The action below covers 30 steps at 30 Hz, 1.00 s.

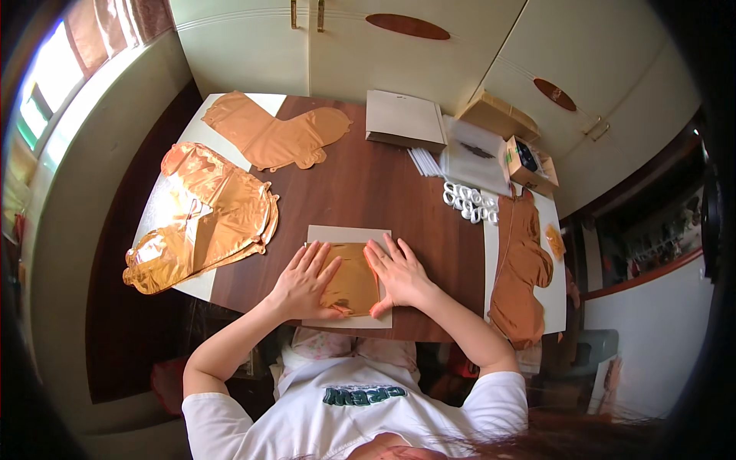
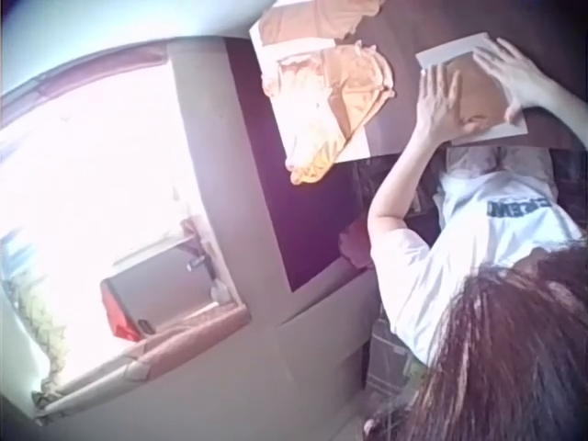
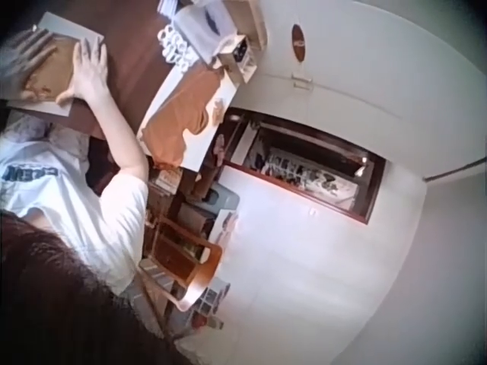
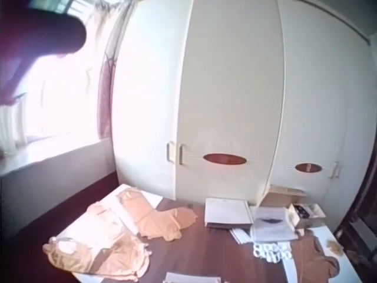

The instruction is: Folding gold-colored foil balloons and placing them into individual plastic sleeves for retail packaging.

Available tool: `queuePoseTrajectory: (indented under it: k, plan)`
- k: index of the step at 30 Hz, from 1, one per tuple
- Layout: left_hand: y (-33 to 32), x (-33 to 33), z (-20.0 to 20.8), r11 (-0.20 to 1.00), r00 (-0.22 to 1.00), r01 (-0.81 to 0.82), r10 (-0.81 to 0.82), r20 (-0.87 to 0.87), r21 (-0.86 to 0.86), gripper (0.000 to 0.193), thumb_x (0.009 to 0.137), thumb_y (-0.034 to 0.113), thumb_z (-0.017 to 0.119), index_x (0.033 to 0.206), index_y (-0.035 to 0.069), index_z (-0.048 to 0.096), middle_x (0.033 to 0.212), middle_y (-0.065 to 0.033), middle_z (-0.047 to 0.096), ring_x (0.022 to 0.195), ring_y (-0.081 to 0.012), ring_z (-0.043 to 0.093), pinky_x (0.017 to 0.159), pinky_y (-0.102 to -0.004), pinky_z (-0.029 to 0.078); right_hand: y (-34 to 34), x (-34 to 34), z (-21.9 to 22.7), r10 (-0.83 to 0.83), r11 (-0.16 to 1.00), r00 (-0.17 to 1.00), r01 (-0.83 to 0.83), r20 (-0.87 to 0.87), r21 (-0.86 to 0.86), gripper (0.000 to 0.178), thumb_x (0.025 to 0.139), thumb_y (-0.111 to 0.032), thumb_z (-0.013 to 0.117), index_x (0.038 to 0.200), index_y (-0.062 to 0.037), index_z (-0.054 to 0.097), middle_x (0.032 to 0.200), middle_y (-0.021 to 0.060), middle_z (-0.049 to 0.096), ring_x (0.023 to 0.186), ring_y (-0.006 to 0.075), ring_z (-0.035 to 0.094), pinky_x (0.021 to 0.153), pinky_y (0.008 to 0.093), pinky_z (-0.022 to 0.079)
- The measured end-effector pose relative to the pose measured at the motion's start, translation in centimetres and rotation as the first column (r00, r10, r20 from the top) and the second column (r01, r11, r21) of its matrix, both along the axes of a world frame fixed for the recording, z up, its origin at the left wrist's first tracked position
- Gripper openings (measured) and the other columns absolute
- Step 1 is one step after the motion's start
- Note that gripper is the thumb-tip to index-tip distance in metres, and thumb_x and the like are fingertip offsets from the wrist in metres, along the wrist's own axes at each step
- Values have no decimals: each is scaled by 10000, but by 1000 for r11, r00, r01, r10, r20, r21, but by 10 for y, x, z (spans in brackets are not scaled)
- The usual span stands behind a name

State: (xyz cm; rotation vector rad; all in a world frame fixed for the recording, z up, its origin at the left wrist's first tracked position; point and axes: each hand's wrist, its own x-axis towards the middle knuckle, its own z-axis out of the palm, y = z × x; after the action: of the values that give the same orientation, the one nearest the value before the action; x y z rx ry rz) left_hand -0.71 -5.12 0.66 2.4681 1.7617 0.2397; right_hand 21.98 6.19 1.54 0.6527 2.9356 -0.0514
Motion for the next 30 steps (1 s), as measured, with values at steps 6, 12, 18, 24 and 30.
queuePoseTrajectory:
  k: [6, 12, 18, 24, 30]
  plan:
    - [1, -8, 4, 999, 999, 38, -38, -30, -1, 1086, 625, 786, 524, 1388, 39, 323, 1425, -257, 274, 1343, -406, 226, 1101, -499, 158, 1, 2, -1, -8, 996, 1000, 9, 10, -92, 1332, 467, -720, 694, 1436, 4, 137, 1501, 157, 172, 1383, 381, 120, 1106, 508, 131]
    - [-7, -12, -6, 997, 997, -71, 71, -1, 18, 1090, 667, 750, 540, 1374, -43, 294, 1432, -274, 248, 1351, -412, 201, 1105, -490, 144, 2, 3, -4, -31, 991, 999, 33, 18, -132, 1328, 479, -709, 704, 1437, 4, 122, 1513, 158, 102, 1390, 379, 68, 1108, 519, 120]
    - [-57, 6, 3, 933, 876, -343, 276, 394, 109, 601, 733, 251, 705, 1237, 28, 462, 1296, -203, 427, 1209, -363, 393, 993, -424, 346, 3, 6, -11, -11, 986, 999, 3, -51, -165, 1341, 480, -731, 690, 1420, 43, 128, 1488, 194, 109, 1386, 385, 38, 1121, 498, 112]
    - [-119, 13, 7, 762, 637, -546, 648, 418, -349, 244, 769, 201, 686, 856, -10, 599, 776, -118, 629, 662, -251, 605, 571, -318, 472, -17, 11, -17, 105, 983, 987, -122, -121, -136, 1354, 457, -762, 666, 1413, 43, 145, 1479, 186, 139, 1382, 376, 65, 1126, 485, 106]
    - [-135, 18, -36, 668, -254, -83, 703, 664, -739, 222, 873, 201, 630, 939, -11, 632, 768, -33, 637, 660, -92, 579, 560, -224, 465, -36, 2, -19, 198, 970, 970, -215, -140, -115, 1347, 457, -775, 650, 1411, 35, 150, 1482, 173, 144, 1384, 371, 58, 1123, 488, 94]
